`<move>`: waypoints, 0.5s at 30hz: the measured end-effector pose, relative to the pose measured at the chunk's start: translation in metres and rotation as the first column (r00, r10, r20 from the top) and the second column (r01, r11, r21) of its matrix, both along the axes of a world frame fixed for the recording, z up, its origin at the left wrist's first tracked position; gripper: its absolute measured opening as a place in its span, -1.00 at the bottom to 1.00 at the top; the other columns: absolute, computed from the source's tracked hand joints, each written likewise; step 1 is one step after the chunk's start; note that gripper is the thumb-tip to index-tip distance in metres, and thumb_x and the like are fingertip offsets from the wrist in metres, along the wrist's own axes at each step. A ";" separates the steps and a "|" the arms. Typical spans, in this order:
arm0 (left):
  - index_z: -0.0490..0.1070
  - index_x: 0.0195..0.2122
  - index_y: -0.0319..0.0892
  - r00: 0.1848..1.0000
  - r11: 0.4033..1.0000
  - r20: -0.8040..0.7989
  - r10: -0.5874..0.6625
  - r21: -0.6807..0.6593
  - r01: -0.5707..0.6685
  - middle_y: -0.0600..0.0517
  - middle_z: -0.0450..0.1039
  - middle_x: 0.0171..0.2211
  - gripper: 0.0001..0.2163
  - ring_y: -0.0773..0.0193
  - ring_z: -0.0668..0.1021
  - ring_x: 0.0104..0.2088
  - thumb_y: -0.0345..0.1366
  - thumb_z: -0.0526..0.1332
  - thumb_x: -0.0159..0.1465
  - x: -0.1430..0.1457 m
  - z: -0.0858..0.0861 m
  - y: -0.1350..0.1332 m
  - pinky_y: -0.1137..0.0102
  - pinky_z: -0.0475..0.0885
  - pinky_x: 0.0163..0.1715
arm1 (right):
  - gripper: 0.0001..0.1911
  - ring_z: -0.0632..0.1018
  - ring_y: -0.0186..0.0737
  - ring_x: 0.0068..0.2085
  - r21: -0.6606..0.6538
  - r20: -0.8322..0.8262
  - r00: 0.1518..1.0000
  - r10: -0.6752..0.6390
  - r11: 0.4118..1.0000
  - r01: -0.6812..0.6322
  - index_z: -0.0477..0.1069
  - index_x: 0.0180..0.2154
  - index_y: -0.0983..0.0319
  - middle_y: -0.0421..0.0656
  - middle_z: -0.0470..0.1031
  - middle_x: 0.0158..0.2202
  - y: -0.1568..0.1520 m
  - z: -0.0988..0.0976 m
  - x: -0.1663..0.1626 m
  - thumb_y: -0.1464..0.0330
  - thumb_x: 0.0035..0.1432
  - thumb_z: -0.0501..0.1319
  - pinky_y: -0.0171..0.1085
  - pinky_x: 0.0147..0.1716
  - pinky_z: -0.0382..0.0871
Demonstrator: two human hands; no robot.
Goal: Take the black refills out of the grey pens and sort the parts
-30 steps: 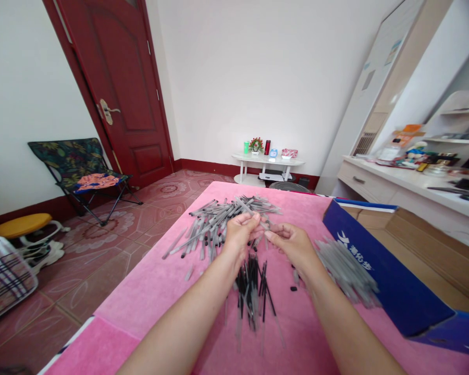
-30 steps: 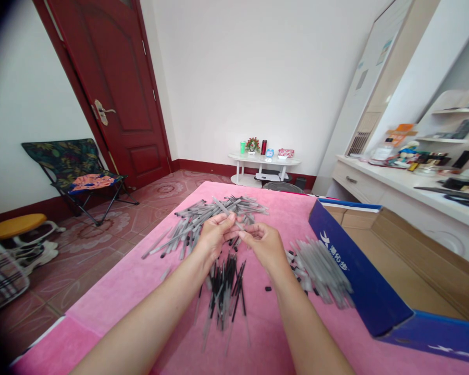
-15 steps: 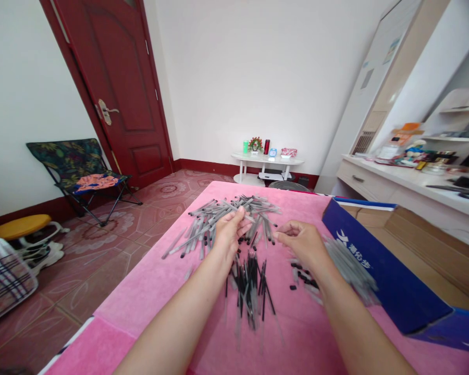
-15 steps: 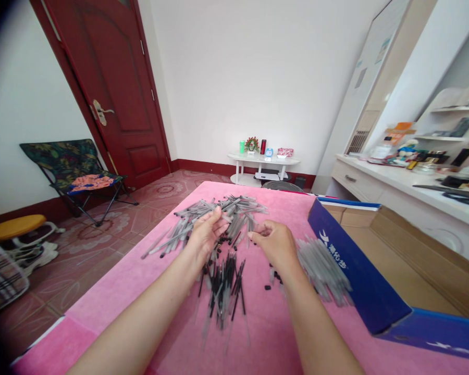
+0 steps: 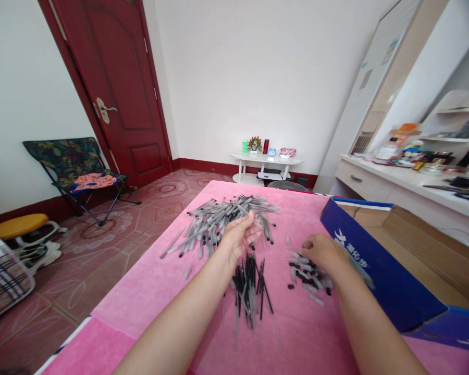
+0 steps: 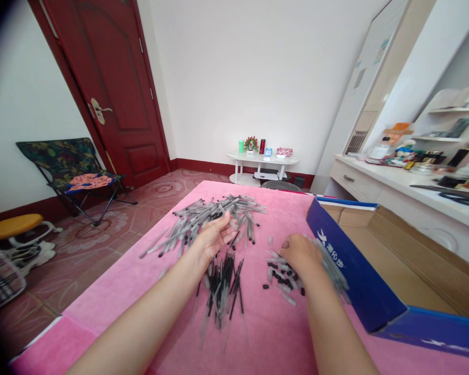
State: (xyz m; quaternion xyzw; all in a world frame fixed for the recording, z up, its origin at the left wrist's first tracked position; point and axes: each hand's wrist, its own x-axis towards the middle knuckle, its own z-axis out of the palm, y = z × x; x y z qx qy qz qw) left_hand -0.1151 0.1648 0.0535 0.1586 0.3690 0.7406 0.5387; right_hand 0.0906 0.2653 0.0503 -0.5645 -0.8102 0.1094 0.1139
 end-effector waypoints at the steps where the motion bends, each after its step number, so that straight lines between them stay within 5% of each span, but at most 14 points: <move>1: 0.39 -0.43 -0.29 0.999 1.000 0.041 -0.016 -0.015 0.016 0.00 0.49 -0.49 -0.76 0.41 0.51 -0.56 -0.24 0.33 -0.04 0.000 0.000 0.000 0.48 0.47 -0.49 | -0.91 0.46 -0.18 -0.54 0.004 -0.002 1.000 -0.002 1.000 0.002 0.47 -0.63 0.16 -0.09 0.48 -0.59 0.000 0.000 0.000 0.28 -0.28 0.27 -0.29 -0.56 0.14; 9: 0.37 -0.49 -0.28 0.971 0.990 0.224 -0.085 -0.092 0.108 0.05 0.45 -0.57 -0.86 0.46 0.50 -0.59 -0.30 0.24 0.09 0.004 0.006 0.000 0.60 0.43 -0.55 | -0.91 0.41 -0.23 -0.59 0.030 -0.175 0.982 0.074 0.997 -0.070 0.44 -0.66 0.19 -0.14 0.42 -0.66 -0.009 0.013 -0.008 0.32 -0.24 0.25 -0.30 -0.57 0.10; 15: 0.40 -0.46 -0.27 0.964 0.986 0.241 -0.116 -0.087 0.140 0.05 0.46 -0.55 -0.90 0.47 0.51 -0.57 -0.33 0.23 0.10 0.004 0.007 -0.001 0.61 0.43 -0.56 | -0.81 0.38 -0.31 -0.59 0.023 -0.473 0.856 0.206 0.975 -0.222 0.40 -0.61 0.23 -0.22 0.37 -0.67 -0.024 0.026 -0.028 0.25 -0.11 0.18 -0.36 -0.59 0.14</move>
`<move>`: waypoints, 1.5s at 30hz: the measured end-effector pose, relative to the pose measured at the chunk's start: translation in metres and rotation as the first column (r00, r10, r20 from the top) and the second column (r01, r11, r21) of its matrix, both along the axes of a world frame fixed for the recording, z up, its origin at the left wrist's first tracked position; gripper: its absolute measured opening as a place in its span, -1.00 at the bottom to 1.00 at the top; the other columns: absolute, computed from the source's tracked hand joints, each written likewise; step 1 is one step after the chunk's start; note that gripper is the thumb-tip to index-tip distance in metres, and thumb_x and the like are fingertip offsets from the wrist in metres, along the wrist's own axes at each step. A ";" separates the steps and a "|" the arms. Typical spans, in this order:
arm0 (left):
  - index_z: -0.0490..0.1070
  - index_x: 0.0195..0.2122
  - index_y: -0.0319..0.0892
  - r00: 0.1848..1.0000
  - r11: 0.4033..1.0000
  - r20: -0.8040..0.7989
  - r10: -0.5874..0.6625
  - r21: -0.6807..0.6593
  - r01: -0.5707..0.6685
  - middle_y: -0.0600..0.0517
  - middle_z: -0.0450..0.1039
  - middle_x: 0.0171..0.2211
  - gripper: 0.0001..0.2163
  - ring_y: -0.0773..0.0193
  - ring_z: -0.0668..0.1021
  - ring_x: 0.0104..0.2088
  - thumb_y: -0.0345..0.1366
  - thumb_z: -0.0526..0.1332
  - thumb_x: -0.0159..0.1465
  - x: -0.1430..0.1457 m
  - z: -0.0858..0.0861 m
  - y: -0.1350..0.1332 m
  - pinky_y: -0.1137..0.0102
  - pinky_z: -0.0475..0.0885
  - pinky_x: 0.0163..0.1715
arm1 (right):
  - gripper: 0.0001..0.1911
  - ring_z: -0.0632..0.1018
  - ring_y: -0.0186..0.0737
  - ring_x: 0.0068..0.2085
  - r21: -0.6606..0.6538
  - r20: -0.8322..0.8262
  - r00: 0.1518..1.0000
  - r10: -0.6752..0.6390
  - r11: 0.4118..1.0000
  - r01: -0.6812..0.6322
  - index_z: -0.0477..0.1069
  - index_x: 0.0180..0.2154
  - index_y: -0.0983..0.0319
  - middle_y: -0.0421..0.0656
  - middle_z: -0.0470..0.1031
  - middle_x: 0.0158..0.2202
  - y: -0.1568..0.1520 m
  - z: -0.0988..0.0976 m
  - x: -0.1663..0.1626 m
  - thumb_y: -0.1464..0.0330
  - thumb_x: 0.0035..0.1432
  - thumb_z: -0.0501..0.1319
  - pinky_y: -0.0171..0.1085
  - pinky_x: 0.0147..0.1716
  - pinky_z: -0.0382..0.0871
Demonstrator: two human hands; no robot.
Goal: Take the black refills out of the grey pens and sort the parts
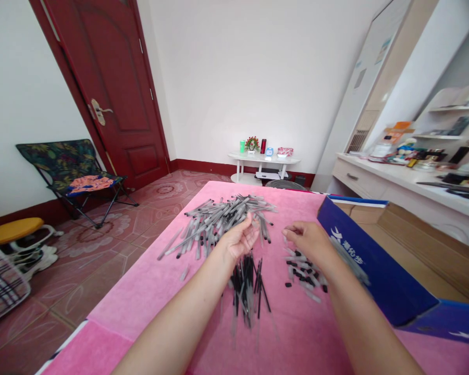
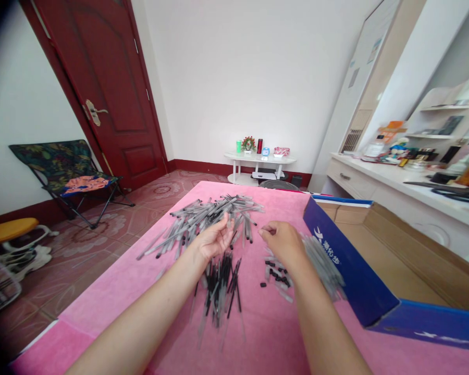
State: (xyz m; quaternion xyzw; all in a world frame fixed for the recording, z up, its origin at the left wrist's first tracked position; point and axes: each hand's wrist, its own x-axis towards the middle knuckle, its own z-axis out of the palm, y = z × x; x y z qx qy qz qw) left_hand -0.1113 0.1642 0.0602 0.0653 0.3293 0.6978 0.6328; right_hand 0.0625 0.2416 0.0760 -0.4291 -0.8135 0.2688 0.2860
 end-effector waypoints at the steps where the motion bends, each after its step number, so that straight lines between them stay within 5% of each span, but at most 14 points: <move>1: 0.40 -0.46 -0.27 1.000 1.000 -0.006 -0.005 0.002 0.005 0.05 0.46 -0.54 -0.90 0.47 0.50 -0.58 -0.33 0.24 0.09 0.000 0.000 0.000 0.61 0.42 -0.57 | -0.79 0.37 -0.32 -0.60 -0.025 -0.053 0.998 0.019 0.999 -0.020 0.38 -0.61 0.23 -0.23 0.36 -0.68 -0.003 0.001 -0.003 0.24 -0.11 0.17 -0.37 -0.61 0.15; 4: 0.40 -0.47 -0.29 0.998 0.999 -0.067 -0.009 0.032 0.011 0.04 0.46 -0.54 -0.86 0.46 0.50 -0.58 -0.30 0.28 0.04 0.004 -0.001 -0.001 0.58 0.43 -0.54 | -0.74 0.39 -0.33 -0.60 -0.120 -0.206 0.977 0.054 0.989 -0.080 0.37 -0.57 0.25 -0.21 0.39 -0.64 -0.013 0.003 -0.013 0.18 -0.06 0.15 -0.38 -0.63 0.20; 7: 0.41 -0.46 -0.29 0.918 0.983 -0.372 0.137 0.166 -0.080 0.02 0.46 -0.54 -0.77 0.44 0.46 -0.62 -0.21 0.31 -0.02 0.009 0.003 -0.005 0.55 0.41 -0.57 | -0.66 0.47 -0.29 -0.53 -0.260 -0.334 0.940 0.070 0.952 -0.163 0.38 -0.39 0.27 -0.11 0.48 -0.49 -0.025 0.004 -0.023 0.13 0.06 0.04 -0.35 -0.58 0.32; 10: 0.44 -0.42 -0.26 0.656 0.921 -0.659 0.368 0.358 -0.157 0.04 0.45 -0.54 -0.76 0.44 0.43 -0.62 -0.19 0.30 -0.04 0.015 0.015 -0.012 0.56 0.35 -0.59 | -0.62 0.51 -0.27 -0.47 -0.533 -0.529 0.846 0.063 0.751 -0.389 0.36 -0.31 0.28 -0.03 0.51 -0.41 -0.035 0.001 -0.031 0.11 0.11 0.00 -0.30 -0.50 0.38; 13: 0.48 -0.41 -0.22 0.396 0.875 -0.785 0.477 0.468 -0.126 0.04 0.47 -0.51 -0.81 0.36 0.45 -0.53 -0.24 0.29 -0.03 0.019 0.028 -0.020 0.51 0.35 -0.47 | -0.63 0.51 -0.30 -0.45 -0.636 -0.663 0.748 0.018 0.513 -0.576 0.34 -0.31 0.27 -0.03 0.50 -0.38 -0.037 -0.004 -0.037 0.12 0.15 -0.03 -0.32 -0.47 0.38; 16: 0.52 -0.39 -0.15 0.182 0.860 -0.840 0.511 0.501 -0.097 0.02 0.50 -0.41 -0.85 0.30 0.47 -0.41 -0.27 0.27 -0.01 0.020 0.039 -0.027 0.48 0.33 -0.35 | -0.68 0.49 -0.34 -0.44 -0.611 -0.728 0.685 0.000 0.452 -0.650 0.35 -0.28 0.25 -0.08 0.49 -0.36 -0.036 -0.008 -0.038 0.16 0.16 -0.01 -0.36 -0.47 0.36; 19: 0.53 -0.40 -0.13 0.079 0.862 -0.858 0.507 0.505 -0.055 0.01 0.49 -0.39 -0.87 0.29 0.46 -0.39 -0.29 0.26 0.01 0.020 0.046 -0.033 0.47 0.31 -0.32 | -0.81 0.48 -0.36 -0.45 -0.558 -0.777 0.630 0.016 0.445 -0.700 0.36 -0.30 0.23 -0.15 0.47 -0.38 -0.036 -0.007 -0.037 0.26 0.09 0.12 -0.38 -0.48 0.35; 28: 0.52 -0.52 -0.13 0.025 0.913 -0.913 0.407 0.407 -0.017 0.04 0.46 -0.54 -0.91 0.29 0.42 -0.48 -0.27 0.30 -0.08 0.020 0.054 -0.038 0.47 0.28 -0.40 | -0.78 0.43 -0.40 -0.48 -0.483 -0.768 0.627 0.129 0.525 -0.700 0.37 -0.39 0.25 -0.24 0.38 -0.51 -0.051 0.002 -0.037 0.34 -0.14 0.32 -0.41 -0.52 0.33; 37: 0.53 -0.46 -0.17 0.182 0.925 -0.907 0.379 0.379 -0.034 0.01 0.49 -0.54 -0.83 0.28 0.47 -0.52 -0.24 0.31 -0.10 0.009 0.050 -0.036 0.49 0.30 -0.54 | -0.73 0.44 -0.39 -0.47 -0.471 -0.764 0.626 0.158 0.526 -0.708 0.39 -0.32 0.25 -0.21 0.42 -0.47 -0.056 0.010 -0.040 0.31 -0.13 0.30 -0.42 -0.53 0.30; 45: 0.46 -0.60 -0.22 0.185 0.890 -0.871 0.455 0.443 -0.105 0.09 0.40 -0.63 -0.80 0.37 0.40 -0.57 -0.17 0.27 -0.03 0.005 0.059 -0.037 0.52 0.25 -0.55 | -0.77 0.40 -0.45 -0.59 -0.456 -0.660 0.715 0.228 0.634 -0.624 0.39 -0.44 0.29 -0.23 0.43 -0.56 -0.054 0.009 -0.036 0.31 -0.19 0.33 -0.42 -0.56 0.27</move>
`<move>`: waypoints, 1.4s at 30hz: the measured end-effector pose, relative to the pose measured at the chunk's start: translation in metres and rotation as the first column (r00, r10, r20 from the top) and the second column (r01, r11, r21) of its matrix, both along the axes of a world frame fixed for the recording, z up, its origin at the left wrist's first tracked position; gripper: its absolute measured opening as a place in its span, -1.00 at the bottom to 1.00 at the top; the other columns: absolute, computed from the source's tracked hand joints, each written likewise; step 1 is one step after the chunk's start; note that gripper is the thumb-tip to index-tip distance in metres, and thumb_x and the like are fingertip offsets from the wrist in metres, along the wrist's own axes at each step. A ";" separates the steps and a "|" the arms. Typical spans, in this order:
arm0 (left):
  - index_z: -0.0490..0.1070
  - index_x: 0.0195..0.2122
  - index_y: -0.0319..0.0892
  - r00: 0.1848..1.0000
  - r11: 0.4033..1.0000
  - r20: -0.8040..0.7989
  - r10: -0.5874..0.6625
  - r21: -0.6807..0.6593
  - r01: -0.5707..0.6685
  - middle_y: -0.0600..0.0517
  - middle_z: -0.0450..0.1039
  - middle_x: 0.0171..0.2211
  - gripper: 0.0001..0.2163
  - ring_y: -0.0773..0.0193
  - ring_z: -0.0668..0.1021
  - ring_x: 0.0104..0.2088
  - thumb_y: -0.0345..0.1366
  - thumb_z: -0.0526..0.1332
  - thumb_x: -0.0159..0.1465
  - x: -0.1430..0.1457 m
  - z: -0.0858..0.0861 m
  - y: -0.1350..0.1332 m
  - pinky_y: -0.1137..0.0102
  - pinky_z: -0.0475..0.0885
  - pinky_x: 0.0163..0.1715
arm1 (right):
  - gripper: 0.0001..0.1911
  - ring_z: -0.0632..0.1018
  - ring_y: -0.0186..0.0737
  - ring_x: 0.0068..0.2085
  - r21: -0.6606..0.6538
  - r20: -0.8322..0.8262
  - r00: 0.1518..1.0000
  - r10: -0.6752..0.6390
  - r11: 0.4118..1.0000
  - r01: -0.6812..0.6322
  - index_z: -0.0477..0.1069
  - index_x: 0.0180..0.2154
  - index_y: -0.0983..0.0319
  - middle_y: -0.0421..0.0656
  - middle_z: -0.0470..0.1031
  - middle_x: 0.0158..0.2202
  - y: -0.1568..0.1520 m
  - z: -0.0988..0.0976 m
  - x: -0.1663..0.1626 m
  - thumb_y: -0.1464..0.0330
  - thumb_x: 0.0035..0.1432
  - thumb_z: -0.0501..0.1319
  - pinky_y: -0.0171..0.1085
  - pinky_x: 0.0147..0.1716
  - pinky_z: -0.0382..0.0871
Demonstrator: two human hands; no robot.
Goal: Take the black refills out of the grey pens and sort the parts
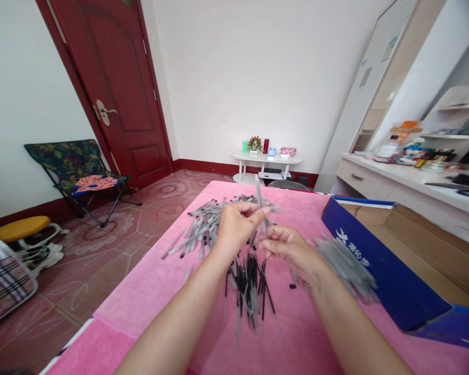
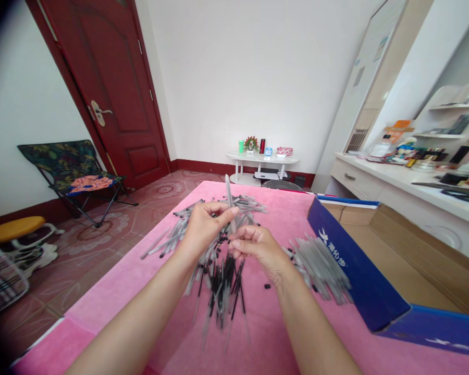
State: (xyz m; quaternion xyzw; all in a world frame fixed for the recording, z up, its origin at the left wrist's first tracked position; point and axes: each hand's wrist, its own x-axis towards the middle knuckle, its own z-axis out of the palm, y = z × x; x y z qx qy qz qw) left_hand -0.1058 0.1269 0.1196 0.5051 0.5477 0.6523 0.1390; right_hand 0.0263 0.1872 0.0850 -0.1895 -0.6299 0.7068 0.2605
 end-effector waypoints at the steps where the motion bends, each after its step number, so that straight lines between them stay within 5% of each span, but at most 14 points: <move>1: 0.45 -0.60 -0.23 1.000 1.000 0.022 0.018 0.020 -0.018 0.09 0.38 -0.64 -0.78 0.40 0.38 -0.59 -0.15 0.25 -0.01 -0.003 0.001 0.000 0.53 0.24 -0.57 | -0.77 0.40 -0.44 -0.59 0.018 0.027 1.000 0.012 1.000 -0.013 0.40 -0.43 0.30 -0.23 0.44 -0.56 0.000 0.001 0.001 0.31 -0.19 0.33 -0.41 -0.55 0.28; 9: 0.45 -0.52 -0.27 0.988 0.999 0.146 0.051 0.005 -0.052 0.09 0.35 -0.63 -0.70 0.46 0.31 -0.63 -0.08 0.27 -0.05 -0.020 0.004 0.000 0.55 0.19 -0.64 | -0.63 0.48 -0.34 -0.39 -0.058 0.029 0.998 0.064 0.996 -0.062 0.36 -0.22 0.23 -0.12 0.45 -0.27 -0.004 0.001 -0.004 0.29 -0.13 0.30 -0.39 -0.51 0.35; 18: 0.43 -0.54 -0.28 0.998 0.998 0.017 -0.068 -0.008 0.068 0.07 0.34 -0.62 -0.72 0.44 0.33 -0.62 -0.10 0.23 0.00 -0.008 -0.004 0.004 0.53 0.22 -0.61 | -0.74 0.41 -0.41 -0.58 0.157 0.030 1.000 -0.002 0.988 -0.003 0.40 -0.33 0.27 -0.23 0.42 -0.53 -0.006 -0.004 -0.011 0.26 -0.08 0.27 -0.42 -0.62 0.27; 21: 0.44 -0.51 -0.28 1.000 1.000 0.005 -0.019 -0.011 0.019 0.07 0.34 -0.62 -0.70 0.44 0.32 -0.61 -0.09 0.22 0.01 -0.009 -0.005 0.004 0.53 0.21 -0.60 | -0.76 0.39 -0.41 -0.62 0.196 0.080 0.996 -0.044 0.980 0.028 0.41 -0.36 0.30 -0.25 0.39 -0.62 -0.005 -0.003 -0.011 0.26 -0.07 0.25 -0.40 -0.63 0.28; 26: 0.42 -0.53 -0.27 0.993 0.992 0.045 0.111 0.061 -0.114 0.11 0.29 -0.66 -0.70 0.46 0.28 -0.64 -0.07 0.20 0.03 -0.017 0.000 0.001 0.55 0.16 -0.64 | -0.75 0.40 -0.45 -0.60 0.173 0.009 0.969 -0.246 0.955 0.241 0.41 -0.34 0.29 -0.24 0.42 -0.53 -0.003 0.000 -0.009 0.28 -0.10 0.26 -0.44 -0.62 0.29; 33: 0.40 -0.55 -0.27 0.994 0.996 0.091 0.053 0.071 -0.060 0.13 0.28 -0.65 -0.71 0.47 0.28 -0.64 -0.09 0.24 0.00 -0.016 0.004 -0.001 0.55 0.17 -0.64 | -0.64 0.48 -0.34 -0.58 0.212 0.225 0.955 -0.194 0.966 0.147 0.39 -0.30 0.30 -0.15 0.49 -0.45 -0.003 -0.021 -0.020 0.17 -0.10 0.23 -0.43 -0.69 0.26; 36: 0.40 -0.54 -0.27 0.993 0.997 0.114 0.032 0.063 -0.039 0.13 0.27 -0.66 -0.71 0.48 0.27 -0.65 -0.09 0.23 0.01 -0.017 0.002 0.000 0.55 0.16 -0.64 | -0.48 0.54 -0.28 -0.47 0.024 0.236 0.955 -0.179 0.984 0.179 0.42 -0.28 0.32 0.01 0.51 -0.26 0.001 -0.018 -0.017 0.01 0.06 0.01 -0.39 -0.60 0.32; 39: 0.37 -0.58 -0.26 0.990 0.996 0.133 0.039 0.068 -0.049 0.15 0.21 -0.71 -0.71 0.49 0.24 -0.68 -0.08 0.22 0.02 -0.019 0.001 0.001 0.55 0.14 -0.67 | -0.30 0.55 -0.24 -0.35 -0.230 0.151 0.988 -0.017 0.972 0.052 0.45 -0.26 0.36 0.09 0.49 -0.19 0.007 -0.006 -0.008 -0.04 0.13 -0.22 -0.34 -0.44 0.36; 42: 0.36 -0.59 -0.25 0.991 0.996 0.128 0.037 0.078 -0.047 0.15 0.20 -0.71 -0.71 0.49 0.24 -0.68 -0.09 0.20 0.04 -0.021 0.000 0.002 0.55 0.14 -0.67 | -0.25 0.54 -0.23 -0.33 -0.314 0.064 0.996 0.062 0.949 -0.038 0.46 -0.25 0.37 0.11 0.49 -0.17 0.011 0.002 -0.001 -0.04 0.14 -0.27 -0.31 -0.36 0.36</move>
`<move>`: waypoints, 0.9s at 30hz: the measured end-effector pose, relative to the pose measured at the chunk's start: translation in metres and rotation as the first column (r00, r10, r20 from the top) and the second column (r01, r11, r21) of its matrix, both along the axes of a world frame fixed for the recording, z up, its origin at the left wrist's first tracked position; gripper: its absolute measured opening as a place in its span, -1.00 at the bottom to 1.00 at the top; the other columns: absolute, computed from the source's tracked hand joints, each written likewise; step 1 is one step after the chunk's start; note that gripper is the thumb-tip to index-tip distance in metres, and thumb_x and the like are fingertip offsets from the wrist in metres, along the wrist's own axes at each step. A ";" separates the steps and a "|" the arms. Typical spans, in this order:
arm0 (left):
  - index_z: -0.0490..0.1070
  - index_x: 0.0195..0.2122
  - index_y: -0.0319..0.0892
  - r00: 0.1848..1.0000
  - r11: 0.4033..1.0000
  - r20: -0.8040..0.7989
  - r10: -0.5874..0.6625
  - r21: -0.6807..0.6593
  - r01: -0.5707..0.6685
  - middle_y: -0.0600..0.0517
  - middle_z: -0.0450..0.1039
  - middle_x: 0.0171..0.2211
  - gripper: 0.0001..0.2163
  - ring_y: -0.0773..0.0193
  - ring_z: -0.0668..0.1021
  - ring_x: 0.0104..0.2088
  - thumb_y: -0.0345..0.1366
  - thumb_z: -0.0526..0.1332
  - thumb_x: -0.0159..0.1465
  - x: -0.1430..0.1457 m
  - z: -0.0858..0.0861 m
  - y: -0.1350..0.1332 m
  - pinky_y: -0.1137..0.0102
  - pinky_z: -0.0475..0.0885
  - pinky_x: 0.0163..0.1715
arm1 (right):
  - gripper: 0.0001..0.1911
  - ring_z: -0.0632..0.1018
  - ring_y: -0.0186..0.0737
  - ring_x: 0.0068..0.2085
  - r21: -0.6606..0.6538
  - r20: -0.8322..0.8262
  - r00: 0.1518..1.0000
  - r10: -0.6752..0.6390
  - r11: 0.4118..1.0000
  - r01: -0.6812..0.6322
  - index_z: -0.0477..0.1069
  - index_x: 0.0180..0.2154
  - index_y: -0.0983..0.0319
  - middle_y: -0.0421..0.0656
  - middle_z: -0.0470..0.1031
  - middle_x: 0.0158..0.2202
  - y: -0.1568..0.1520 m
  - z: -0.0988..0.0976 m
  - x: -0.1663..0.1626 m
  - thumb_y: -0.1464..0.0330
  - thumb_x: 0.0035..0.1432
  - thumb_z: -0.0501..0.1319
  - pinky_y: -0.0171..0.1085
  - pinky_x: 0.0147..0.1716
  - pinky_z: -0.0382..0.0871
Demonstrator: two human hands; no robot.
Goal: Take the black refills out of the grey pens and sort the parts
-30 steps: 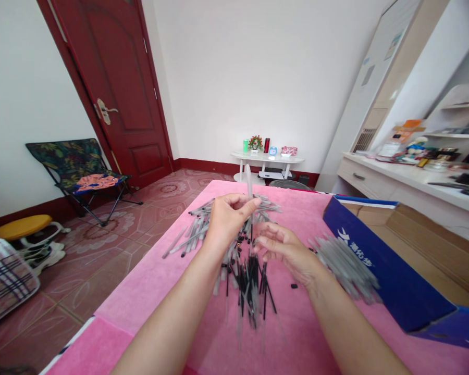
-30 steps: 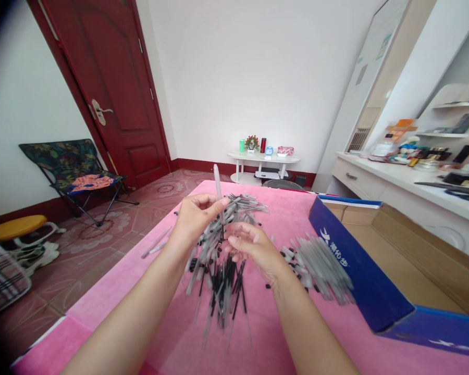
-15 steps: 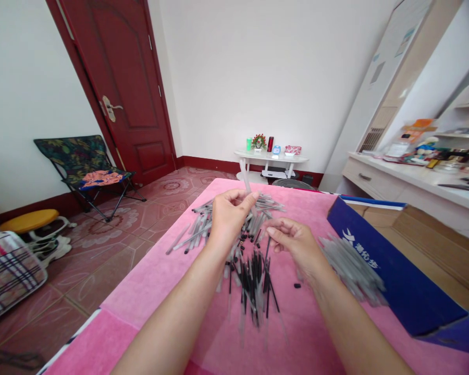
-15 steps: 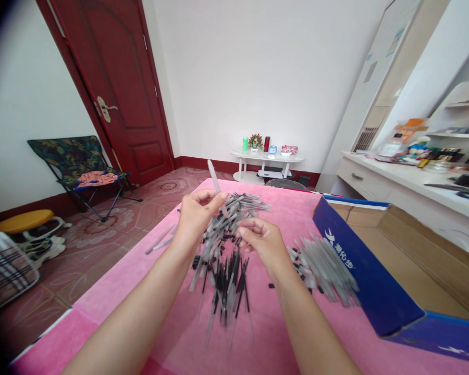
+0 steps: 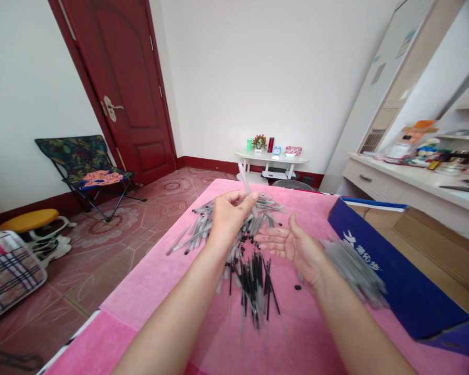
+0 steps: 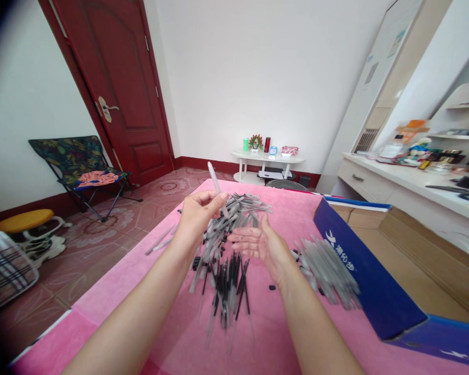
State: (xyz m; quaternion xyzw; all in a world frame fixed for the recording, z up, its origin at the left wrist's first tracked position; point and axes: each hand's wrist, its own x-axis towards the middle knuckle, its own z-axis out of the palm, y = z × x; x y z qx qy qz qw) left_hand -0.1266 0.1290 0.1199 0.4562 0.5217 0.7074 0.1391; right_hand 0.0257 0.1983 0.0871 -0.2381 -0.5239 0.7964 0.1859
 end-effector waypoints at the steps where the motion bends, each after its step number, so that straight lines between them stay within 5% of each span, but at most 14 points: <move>1: 0.36 -0.59 -0.25 1.000 1.000 -0.001 -0.001 0.002 0.001 0.14 0.20 -0.71 -0.71 0.48 0.24 -0.68 -0.09 0.20 0.04 0.000 0.000 0.000 0.55 0.13 -0.67 | -0.24 0.54 -0.23 -0.33 -0.015 -0.016 1.000 0.010 1.000 -0.011 0.46 -0.24 0.38 0.11 0.49 -0.18 0.001 0.001 0.001 -0.04 0.14 -0.27 -0.31 -0.35 0.36; 5: 0.35 -0.61 -0.26 1.000 1.000 0.009 -0.002 -0.008 0.002 0.14 0.20 -0.72 -0.70 0.49 0.24 -0.68 -0.08 0.22 0.01 0.001 0.000 0.001 0.56 0.13 -0.67 | -0.31 0.54 -0.22 -0.31 -0.014 -0.047 0.999 0.011 1.000 -0.011 0.47 -0.25 0.38 0.10 0.50 -0.21 0.002 -0.001 0.002 -0.03 0.13 -0.18 -0.32 -0.33 0.35; 9: 0.36 -0.59 -0.27 1.000 1.000 0.018 -0.024 -0.010 0.024 0.14 0.23 -0.70 -0.70 0.49 0.24 -0.68 -0.08 0.23 0.01 0.002 0.000 0.000 0.55 0.12 -0.67 | -0.67 0.50 -0.34 -0.41 0.117 -0.051 0.993 -0.109 0.987 0.114 0.45 -0.32 0.31 -0.07 0.53 -0.36 0.000 -0.004 0.001 0.17 0.00 0.20 -0.38 -0.39 0.32; 12: 0.33 -0.60 -0.27 0.997 0.998 0.032 -0.064 -0.023 0.064 0.15 0.21 -0.71 -0.69 0.51 0.22 -0.69 -0.08 0.22 0.01 0.003 -0.001 0.000 0.56 0.10 -0.67 | -0.81 0.33 -0.47 -0.61 0.232 -0.119 0.957 -0.266 0.929 0.287 0.40 -0.50 0.29 -0.27 0.38 -0.62 0.000 -0.006 0.000 0.29 -0.12 0.31 -0.45 -0.56 0.20; 15: 0.31 -0.63 -0.27 0.990 0.990 0.077 -0.121 -0.056 0.126 0.16 0.19 -0.74 -0.66 0.52 0.23 -0.70 -0.06 0.22 0.02 0.008 -0.004 0.002 0.56 0.14 -0.67 | -0.73 0.17 -0.49 -0.68 0.355 -0.161 0.923 -0.350 0.852 0.385 0.30 -0.61 0.28 -0.33 0.18 -0.74 0.001 -0.005 0.001 0.24 -0.06 0.25 -0.43 -0.65 0.05; 21: 0.38 -0.40 -0.28 0.913 0.920 0.294 -0.283 -0.187 0.345 0.07 0.39 -0.61 -0.63 0.45 0.40 -0.68 -0.10 0.33 -0.12 0.027 -0.017 0.010 0.53 0.31 -0.67 | -0.74 0.21 -0.45 -0.66 0.640 -0.120 0.871 -0.476 0.634 0.434 0.28 -0.51 0.25 -0.27 0.28 -0.64 -0.003 0.006 0.001 0.19 -0.05 0.21 -0.42 -0.69 0.03; 27: 0.37 -0.51 -0.29 0.863 0.850 0.336 -0.377 -0.245 0.466 0.04 0.39 -0.69 -0.64 0.34 0.47 -0.68 -0.03 0.26 -0.05 0.039 -0.031 0.015 0.46 0.40 -0.62 | -0.66 0.39 -0.36 -0.56 0.786 0.006 0.921 -0.389 0.571 0.236 0.29 -0.24 0.24 -0.22 0.39 -0.46 0.001 0.012 0.011 0.32 -0.14 0.24 -0.39 -0.61 0.24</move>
